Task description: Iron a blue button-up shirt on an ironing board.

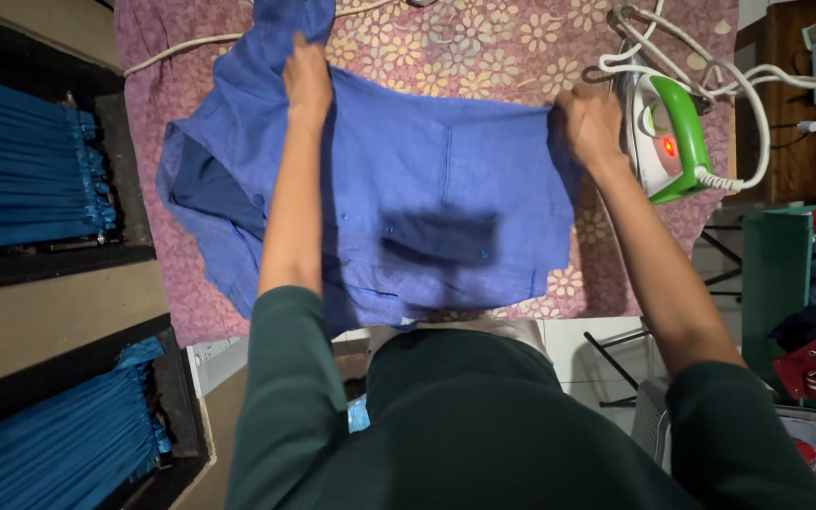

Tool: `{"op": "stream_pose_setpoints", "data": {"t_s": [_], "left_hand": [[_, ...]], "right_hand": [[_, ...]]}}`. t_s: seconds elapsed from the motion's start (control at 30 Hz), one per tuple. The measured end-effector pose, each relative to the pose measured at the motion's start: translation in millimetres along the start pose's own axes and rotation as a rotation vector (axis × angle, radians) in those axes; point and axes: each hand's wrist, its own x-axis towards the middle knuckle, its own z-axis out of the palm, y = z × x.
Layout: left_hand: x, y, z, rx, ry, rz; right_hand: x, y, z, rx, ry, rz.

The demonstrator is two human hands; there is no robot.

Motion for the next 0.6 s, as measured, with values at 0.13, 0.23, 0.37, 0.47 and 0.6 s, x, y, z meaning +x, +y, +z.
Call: {"op": "stream_pose_setpoints", "data": {"t_s": [0.13, 0.23, 0.37, 0.47, 0.6], "left_hand": [[14.7, 30.1, -35.8, -0.01, 0.017, -0.007], [17.5, 37.1, -36.6, -0.023, 0.071, 0.03], [12.8, 49.8, -42.5, -0.107, 0.047, 0.004], [4.1, 85.9, -47.2, -0.055, 0.041, 0.01], [-42.1, 144.2, 10.5, -0.064, 0.016, 0.171]], "right_hand": [[19.2, -2.5, 10.8, -0.056, 0.084, 0.084], [28.0, -6.4, 20.8, -0.177, 0.194, 0.113], [29.8, -21.0, 7.4, -0.241, 0.263, 0.099], [31.5, -43.0, 11.3, -0.091, 0.254, 0.036], [50.4, -92.8, 5.2, 0.283, 0.1, -0.165]]}}
